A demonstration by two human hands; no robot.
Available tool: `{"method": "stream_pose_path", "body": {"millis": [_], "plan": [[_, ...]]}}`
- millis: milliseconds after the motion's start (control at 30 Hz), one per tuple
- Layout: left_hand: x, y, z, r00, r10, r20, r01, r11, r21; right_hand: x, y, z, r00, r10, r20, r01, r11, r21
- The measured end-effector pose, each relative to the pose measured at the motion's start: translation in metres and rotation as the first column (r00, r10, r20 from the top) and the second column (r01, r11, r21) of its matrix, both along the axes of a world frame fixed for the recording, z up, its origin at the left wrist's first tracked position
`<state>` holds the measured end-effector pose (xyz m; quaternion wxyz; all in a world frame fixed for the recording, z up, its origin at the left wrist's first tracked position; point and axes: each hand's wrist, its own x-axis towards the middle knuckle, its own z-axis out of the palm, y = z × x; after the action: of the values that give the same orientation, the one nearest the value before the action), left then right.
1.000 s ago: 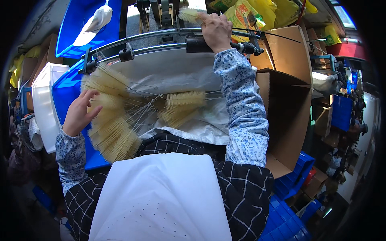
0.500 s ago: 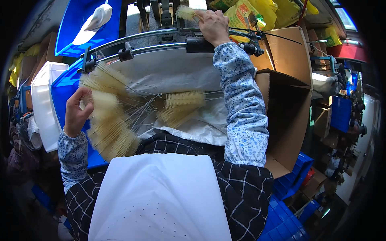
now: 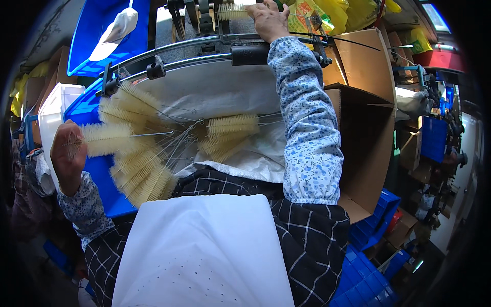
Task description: The person repeatedly picks up a long-handled brush with yellow bristles and inserts the handle into a machine to attach a white plastic cap. After each attachment, the person removes the finished brush and places it into a cardboard box.
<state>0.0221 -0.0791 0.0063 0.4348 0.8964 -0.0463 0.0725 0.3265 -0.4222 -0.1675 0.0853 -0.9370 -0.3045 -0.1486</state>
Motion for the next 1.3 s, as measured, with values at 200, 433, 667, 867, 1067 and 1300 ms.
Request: {"method": "stream_pose_path", "body": {"millis": [200,433,667,867,1067,1300], "plan": [[-0.006,0.004,-0.004,0.997,0.048,0.056,-0.048,0.999,-0.002,-0.03,-0.029,0.004,0.939,-0.327,0.104,0.329,0.945,-0.001],[0.007,-0.002,0.002,0.995,-0.005,0.096,0.004,1.0,0.013,-0.025,-0.031,0.002,0.957,-0.28,-0.082,0.291,0.921,0.258],[-0.001,0.003,0.008,0.993,0.031,0.115,-0.036,0.999,0.038,-0.037,-0.001,0.005,0.954,-0.29,-0.079,0.301,0.925,0.233],[-0.002,0.006,0.01,0.991,0.078,0.111,-0.081,0.997,0.02,-0.043,0.022,0.006,0.954,-0.288,-0.08,0.298,0.92,0.253],[0.003,-0.002,0.011,0.994,0.031,0.101,-0.032,0.999,0.0,-0.057,0.069,0.007,0.957,-0.283,-0.065,0.291,0.923,0.254],[0.008,-0.013,0.013,0.996,0.004,0.089,-0.008,0.999,0.039,-0.071,0.108,0.013,0.948,-0.306,-0.089,0.317,0.929,0.19]]}}
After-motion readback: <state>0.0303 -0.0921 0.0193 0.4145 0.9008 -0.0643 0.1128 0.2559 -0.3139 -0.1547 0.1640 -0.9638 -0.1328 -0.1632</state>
